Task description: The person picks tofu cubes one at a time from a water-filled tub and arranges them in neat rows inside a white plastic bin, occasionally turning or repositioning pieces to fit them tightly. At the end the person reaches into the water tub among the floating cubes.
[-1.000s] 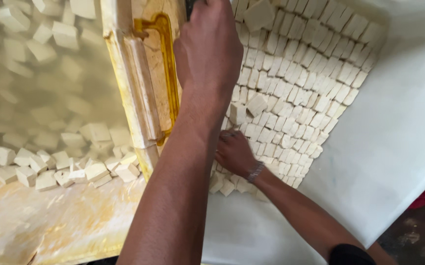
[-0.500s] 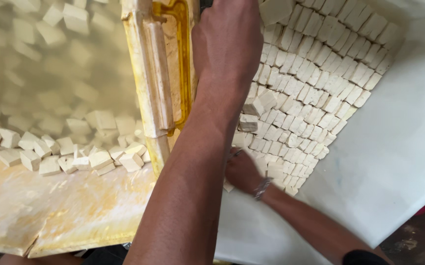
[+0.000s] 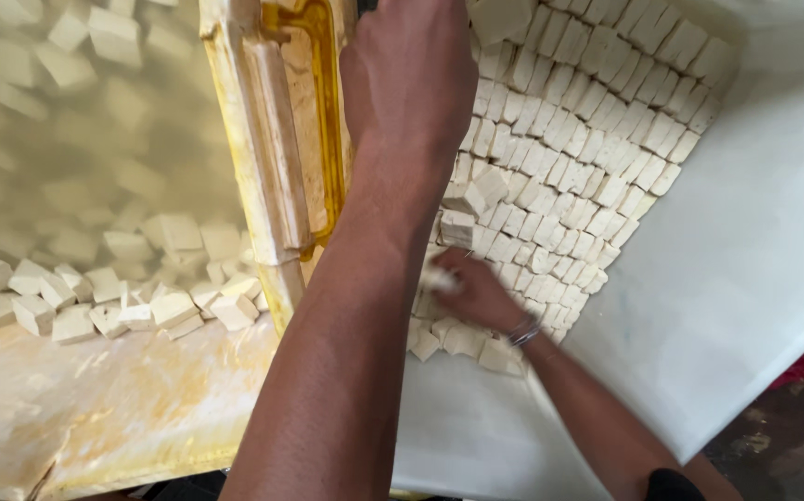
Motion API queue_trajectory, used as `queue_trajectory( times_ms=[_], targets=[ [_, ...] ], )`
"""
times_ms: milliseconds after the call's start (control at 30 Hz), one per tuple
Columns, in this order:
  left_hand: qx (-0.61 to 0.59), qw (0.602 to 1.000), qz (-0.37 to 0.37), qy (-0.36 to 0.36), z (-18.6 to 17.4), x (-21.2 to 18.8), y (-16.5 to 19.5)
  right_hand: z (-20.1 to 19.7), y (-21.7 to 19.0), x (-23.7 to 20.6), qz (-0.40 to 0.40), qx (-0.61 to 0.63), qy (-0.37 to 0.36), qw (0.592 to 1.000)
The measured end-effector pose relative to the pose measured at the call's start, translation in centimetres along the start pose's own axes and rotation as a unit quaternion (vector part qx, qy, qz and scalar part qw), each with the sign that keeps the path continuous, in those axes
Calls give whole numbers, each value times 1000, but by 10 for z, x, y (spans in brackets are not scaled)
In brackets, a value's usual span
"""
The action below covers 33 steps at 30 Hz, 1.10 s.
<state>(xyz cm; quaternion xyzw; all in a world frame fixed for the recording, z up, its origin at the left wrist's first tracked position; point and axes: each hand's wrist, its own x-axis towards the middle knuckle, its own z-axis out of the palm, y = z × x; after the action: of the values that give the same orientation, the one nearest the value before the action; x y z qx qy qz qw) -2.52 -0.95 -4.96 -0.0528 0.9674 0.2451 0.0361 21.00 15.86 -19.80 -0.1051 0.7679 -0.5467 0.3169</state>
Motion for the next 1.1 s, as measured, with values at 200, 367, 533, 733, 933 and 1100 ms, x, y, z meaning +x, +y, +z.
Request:
queue_trajectory(
  times_ms=[200, 367, 533, 733, 933, 1100],
  targets=[
    [1, 999, 6, 43, 2, 0, 0, -69, -22, 25, 109, -145, 98, 979],
    [2, 998, 14, 68, 4, 1, -1, -39, -34, 25, 56, -191, 272, 941],
    [-8, 998, 16, 62, 9, 1, -2, -26, -15, 13, -170, -351, 125, 912],
    [26, 999, 4, 31, 9, 1, -2, -39, -2, 29, -146, -503, -28, 852],
    [-3, 999, -12, 41, 3, 3, 1, -40, -13, 46, -188, -541, -83, 815],
    [15, 999, 1, 42, 5, 1, 0, -54, -19, 53, -105, -447, -89, 884]
  ],
)
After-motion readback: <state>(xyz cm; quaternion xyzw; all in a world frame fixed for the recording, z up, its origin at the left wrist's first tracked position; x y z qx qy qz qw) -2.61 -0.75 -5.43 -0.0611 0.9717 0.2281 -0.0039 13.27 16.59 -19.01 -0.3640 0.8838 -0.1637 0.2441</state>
